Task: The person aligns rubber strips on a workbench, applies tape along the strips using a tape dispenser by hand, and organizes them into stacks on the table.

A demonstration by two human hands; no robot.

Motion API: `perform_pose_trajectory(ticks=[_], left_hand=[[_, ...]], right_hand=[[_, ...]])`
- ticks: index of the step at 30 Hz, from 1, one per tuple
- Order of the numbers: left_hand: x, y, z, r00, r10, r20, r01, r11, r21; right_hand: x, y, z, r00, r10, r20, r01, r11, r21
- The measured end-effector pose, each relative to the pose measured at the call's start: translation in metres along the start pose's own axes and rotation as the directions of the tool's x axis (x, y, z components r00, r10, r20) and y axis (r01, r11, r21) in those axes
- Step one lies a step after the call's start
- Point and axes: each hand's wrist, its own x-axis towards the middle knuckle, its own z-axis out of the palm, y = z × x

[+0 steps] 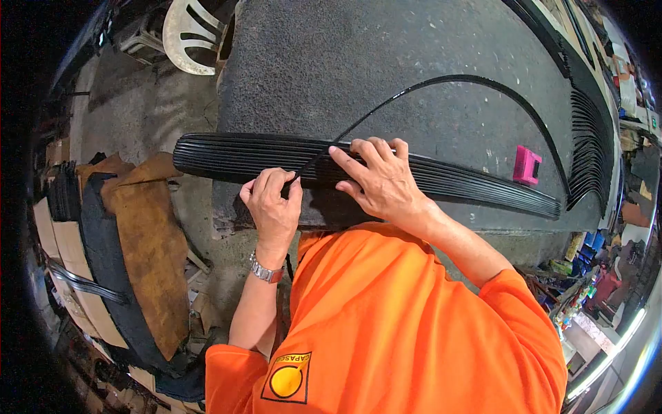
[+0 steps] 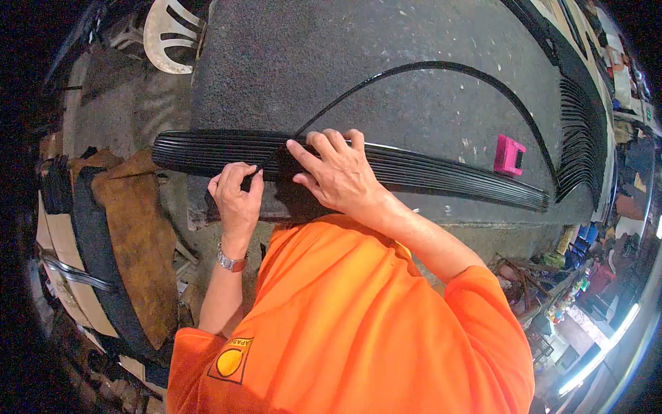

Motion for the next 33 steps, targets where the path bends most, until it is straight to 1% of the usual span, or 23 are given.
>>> perform_pose_trajectory(ticks=[2,5,8,9,10,11,12,13,15,17,19,20,21,23,24,25,26,27,28,29,31,32,33], left_hand=[[0.001,0.001,-0.001,1.0,-0.017,0.009,0.017,1.0,0.0],[0.004,0.003,-0.012,0.989,-0.083,0.121,0.082,0.997,0.015],[0.011,0.013,-0.04,0.994,-0.108,-0.007,0.107,0.994,-0.014],[0.013,0.006,-0.053,0.994,-0.111,-0.012,0.108,0.987,-0.122],[0.015,0.008,-0.068,0.987,-0.137,-0.079,0.113,0.96,-0.255],[0.018,0.0,-0.082,0.985,-0.086,-0.149,0.014,0.902,-0.431],[0.021,0.013,-0.105,0.975,-0.154,-0.158,0.028,0.796,-0.605],[0.029,0.026,-0.128,0.965,-0.059,-0.255,-0.167,0.615,-0.771],[0.036,0.049,-0.171,0.906,0.052,-0.419,-0.402,0.411,-0.818],[0.042,0.062,-0.204,0.815,0.148,-0.561,-0.575,0.328,-0.749],[0.045,0.069,-0.222,0.717,0.187,-0.672,-0.68,0.404,-0.612],[0.046,0.068,-0.228,0.662,0.209,-0.72,-0.709,0.485,-0.512],[0.047,0.067,-0.232,0.605,0.241,-0.759,-0.719,0.576,-0.39],[0.044,0.056,-0.24,0.475,0.439,-0.763,-0.588,0.803,0.096],[0.049,0.062,-0.238,0.448,0.492,-0.746,-0.549,0.81,0.205],[0.051,0.069,-0.235,0.456,0.478,-0.75,-0.575,0.802,0.162],[0.051,0.078,-0.231,0.505,0.339,-0.794,-0.651,0.753,-0.093],[0.053,0.094,-0.227,0.573,0.196,-0.796,-0.688,0.643,-0.336],[0.055,0.107,-0.225,0.651,0.062,-0.756,-0.683,0.482,-0.549],[0.057,0.115,-0.223,0.731,-0.053,-0.68,-0.643,0.28,-0.713],[0.059,0.11,-0.223,0.896,-0.02,-0.443,-0.441,0.068,-0.895],[0.059,0.096,-0.221,0.951,0.097,-0.294,-0.303,0.098,-0.948],[0.065,0.095,-0.213,0.956,0.197,-0.217,-0.249,0.158,-0.956]], right_hand=[[-0.001,0.0,-0.01,1.0,0.027,0.002,-0.027,0.999,0.036],[-0.008,0.013,-0.035,0.986,0.153,-0.066,-0.144,0.981,0.128],[-0.024,0.03,-0.081,0.93,0.321,-0.18,-0.273,0.929,0.249],[-0.032,0.034,-0.095,0.892,0.387,-0.232,-0.312,0.901,0.301],[-0.038,0.034,-0.111,0.833,0.482,-0.273,-0.335,0.831,0.445],[-0.044,0.032,-0.127,0.763,0.576,-0.294,-0.337,0.742,0.579],[-0.049,0.03,-0.146,0.73,0.578,-0.364,-0.276,0.736,0.618],[-0.054,0.029,-0.164,0.691,0.58,-0.431,-0.21,0.731,0.649],[-0.068,0.027,-0.194,0.668,0.571,-0.478,-0.098,0.704,0.703],[-0.075,0.02,-0.219,0.677,0.515,-0.525,0.058,0.674,0.736],[-0.077,0.008,-0.239,0.709,0.425,-0.563,0.21,0.635,0.743],[-0.078,0.002,-0.248,0.726,0.373,-0.578,0.273,0.615,0.74],[-0.079,-0.002,-0.248,0.665,0.387,-0.638,0.3,0.644,0.704],[-0.08,-0.01,-0.25,0.528,0.407,-0.745,0.332,0.708,0.623],[-0.081,-0.01,-0.252,0.546,0.395,-0.739,0.354,0.691,0.631],[-0.082,-0.006,-0.251,0.567,0.388,-0.727,0.356,0.68,0.641],[-0.084,-0.003,-0.251,0.588,0.381,-0.714,0.357,0.67,0.651],[-0.085,0.0,-0.25,0.608,0.374,-0.701,0.357,0.66,0.661],[-0.086,-0.001,-0.246,0.563,0.441,-0.699,0.313,0.669,0.674],[-0.091,0.007,-0.244,0.598,0.447,-0.665,0.312,0.634,0.707],[-0.1,0.023,-0.24,0.665,0.455,-0.592,0.301,0.563,0.77],[-0.106,0.032,-0.235,0.652,0.498,-0.573,0.256,0.566,0.784],[-0.104,0.033,-0.228,0.632,0.53,-0.565,0.19,0.601,0.776]])
